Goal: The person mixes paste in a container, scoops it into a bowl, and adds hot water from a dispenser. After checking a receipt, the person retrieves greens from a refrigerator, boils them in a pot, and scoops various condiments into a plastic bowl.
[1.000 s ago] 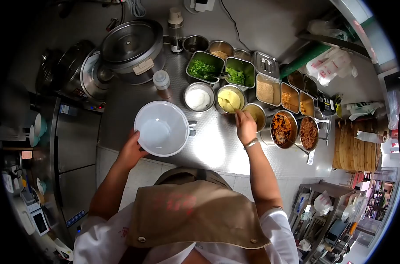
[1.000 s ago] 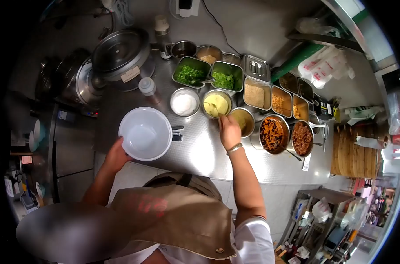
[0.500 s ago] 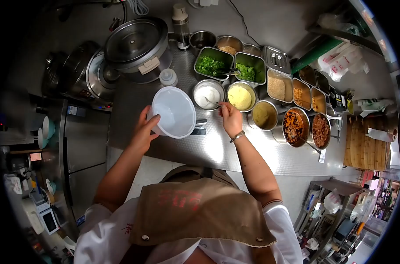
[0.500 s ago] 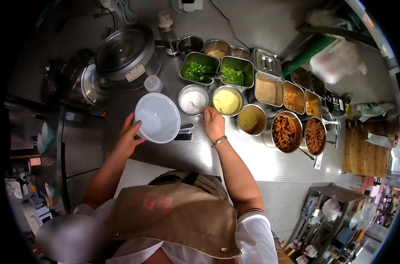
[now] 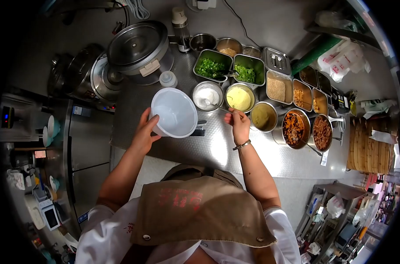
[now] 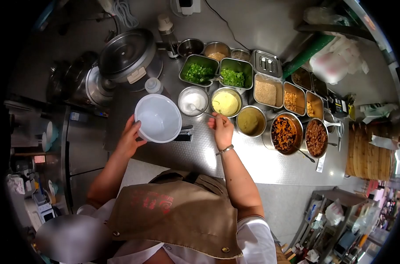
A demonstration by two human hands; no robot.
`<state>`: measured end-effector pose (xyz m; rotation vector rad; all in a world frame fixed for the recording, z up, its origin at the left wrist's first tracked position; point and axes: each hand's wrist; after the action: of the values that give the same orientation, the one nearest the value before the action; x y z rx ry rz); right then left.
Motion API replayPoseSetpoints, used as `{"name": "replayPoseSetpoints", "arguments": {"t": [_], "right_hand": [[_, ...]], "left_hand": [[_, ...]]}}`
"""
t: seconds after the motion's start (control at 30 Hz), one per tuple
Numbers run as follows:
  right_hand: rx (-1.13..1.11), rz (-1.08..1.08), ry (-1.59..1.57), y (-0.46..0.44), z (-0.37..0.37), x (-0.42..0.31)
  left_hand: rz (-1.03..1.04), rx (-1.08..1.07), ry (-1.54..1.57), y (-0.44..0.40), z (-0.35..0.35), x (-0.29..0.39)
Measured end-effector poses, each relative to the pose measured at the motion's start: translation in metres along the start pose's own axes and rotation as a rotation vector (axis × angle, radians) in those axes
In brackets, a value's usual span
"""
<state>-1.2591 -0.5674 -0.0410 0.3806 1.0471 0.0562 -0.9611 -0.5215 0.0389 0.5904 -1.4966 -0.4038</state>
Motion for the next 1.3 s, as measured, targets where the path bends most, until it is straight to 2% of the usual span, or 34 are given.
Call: {"name": "replayPoseSetpoints", "arguments": {"t": [0.47,0.57,0.67,0.7,0.73,0.8,0.9,0.93,1.0,1.1,1.2,1.3], "right_hand": [[-0.041,0.038,-0.061,0.001,-0.014,-0.014],[-0.155,-0.068,0.100,0.017,-0.006,-0.038],[-0.358,-0.294,0.225,0.046,0.008,-0.069],[-0.323,-0.559,0.472,0.039,-0.001,-0.074],[-0.234,-0.560,0.476,0.030,-0.010,-0.078],[-0.068,-0.594,0.809,0.009,-0.031,-0.086],[-0.030,-0.788,0.978,-0.013,-0.056,-0.071],[-0.036,-0.765,0.976,-0.014,-0.061,-0.065],[0.000,-0.579,0.962,-0.014,-0.067,-0.049],[0.080,-0.231,0.386,-0.013,-0.073,-0.039],[0.183,-0.081,0.042,-0.011,-0.078,-0.046],[0.197,-0.064,-0.044,-0.005,-0.080,-0.059]], "left_hand": [[-0.036,0.064,0.007,0.014,0.018,0.001],[-0.034,0.070,0.013,0.015,0.023,0.001],[-0.041,0.049,0.021,0.016,0.029,0.003],[-0.046,0.036,0.022,0.017,0.030,0.003],[-0.050,0.022,0.031,0.017,0.032,0.003],[-0.056,-0.012,0.045,0.017,0.034,0.003],[-0.059,-0.013,0.022,0.017,0.043,0.005],[-0.049,-0.028,0.015,0.018,0.047,0.006],[-0.031,-0.053,0.000,0.018,0.051,0.009],[-0.031,-0.071,-0.003,0.017,0.060,0.011],[-0.015,-0.096,-0.026,0.016,0.070,0.016],[-0.012,-0.104,-0.034,0.020,0.081,0.024]]}}
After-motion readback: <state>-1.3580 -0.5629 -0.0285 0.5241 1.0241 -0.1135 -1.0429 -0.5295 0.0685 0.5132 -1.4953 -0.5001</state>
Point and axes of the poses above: each hand's wrist, its own y-axis away from the middle knuckle, its own z-axis out of the palm, x = y × z, and after that the axes turned 11 degrees about -y, right-handed
